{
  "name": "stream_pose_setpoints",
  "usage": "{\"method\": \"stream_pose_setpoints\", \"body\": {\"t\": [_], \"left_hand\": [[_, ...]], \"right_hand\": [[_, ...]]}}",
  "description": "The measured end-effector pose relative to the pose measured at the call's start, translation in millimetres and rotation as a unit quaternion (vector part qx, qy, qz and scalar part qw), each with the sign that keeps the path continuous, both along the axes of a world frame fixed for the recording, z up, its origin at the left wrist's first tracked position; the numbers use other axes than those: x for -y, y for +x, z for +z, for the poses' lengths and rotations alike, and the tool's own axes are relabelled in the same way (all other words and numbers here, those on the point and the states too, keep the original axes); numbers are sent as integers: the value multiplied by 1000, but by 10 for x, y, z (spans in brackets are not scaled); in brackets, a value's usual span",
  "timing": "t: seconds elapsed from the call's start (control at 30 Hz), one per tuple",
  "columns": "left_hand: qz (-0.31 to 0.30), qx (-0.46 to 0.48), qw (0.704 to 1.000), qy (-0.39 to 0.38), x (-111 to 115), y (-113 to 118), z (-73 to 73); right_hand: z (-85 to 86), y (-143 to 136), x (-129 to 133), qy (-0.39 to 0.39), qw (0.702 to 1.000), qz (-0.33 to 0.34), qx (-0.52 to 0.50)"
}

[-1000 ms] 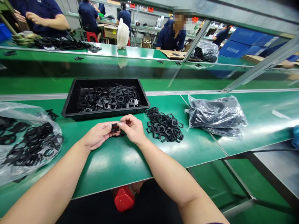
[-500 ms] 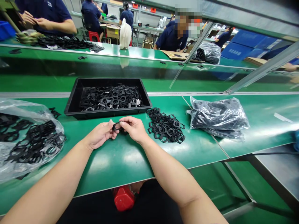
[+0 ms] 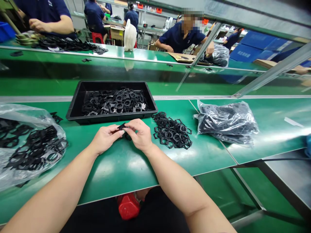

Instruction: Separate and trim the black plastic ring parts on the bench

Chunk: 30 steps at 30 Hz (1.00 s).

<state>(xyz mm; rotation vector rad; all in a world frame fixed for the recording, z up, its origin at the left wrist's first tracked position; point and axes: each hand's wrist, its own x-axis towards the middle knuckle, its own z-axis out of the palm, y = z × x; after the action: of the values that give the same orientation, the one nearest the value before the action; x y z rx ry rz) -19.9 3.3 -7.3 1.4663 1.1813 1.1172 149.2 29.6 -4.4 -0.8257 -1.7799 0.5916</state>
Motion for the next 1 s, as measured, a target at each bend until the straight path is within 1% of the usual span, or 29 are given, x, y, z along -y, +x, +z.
{"method": "stream_pose_setpoints", "body": {"t": [0.13, 0.23, 0.3, 0.47, 0.57, 0.63, 0.7, 0.73, 0.8, 0.83, 0.87, 0.9, 1.0], "left_hand": [[-10, -28, 999, 38, -4, 2, -22], [-2, -29, 997, 65, -5, 9, -34], [6, -39, 996, 80, -2, 10, -38], [23, -125, 985, 120, 17, -5, 7], [11, -167, 975, 145, 30, -4, 59], [0, -178, 974, 143, 36, 7, 70], [4, -159, 980, 122, 35, 26, 52], [13, -134, 985, 105, 32, 37, 35], [40, -58, 995, 65, 21, 57, 0], [54, -15, 997, 46, 15, 64, -11], [65, 24, 997, 27, 10, 69, -17], [74, 55, 996, 11, 6, 72, -16], [83, 91, 992, -12, 8, 72, 14]], "right_hand": [[8, 7, -5, 19, 1000, -1, 11], [24, 15, -8, 24, 1000, -2, 9], [40, 22, -7, 13, 1000, -1, 12], [51, 30, -2, -46, 999, 16, 14], [9, 18, 2, -119, 992, 10, -31], [-32, 7, -3, -157, 986, 19, -60], [-72, -2, -17, -186, 980, 36, -60], [-88, -4, -25, -205, 976, 41, -54], [-104, -6, -39, -248, 967, 38, -53], [-102, -5, -42, -256, 965, 30, -56], [-94, -2, -41, -245, 968, 18, -59], [-82, 1, -38, -216, 975, 6, -57], [-30, 14, -18, -84, 996, -4, -29]]}}
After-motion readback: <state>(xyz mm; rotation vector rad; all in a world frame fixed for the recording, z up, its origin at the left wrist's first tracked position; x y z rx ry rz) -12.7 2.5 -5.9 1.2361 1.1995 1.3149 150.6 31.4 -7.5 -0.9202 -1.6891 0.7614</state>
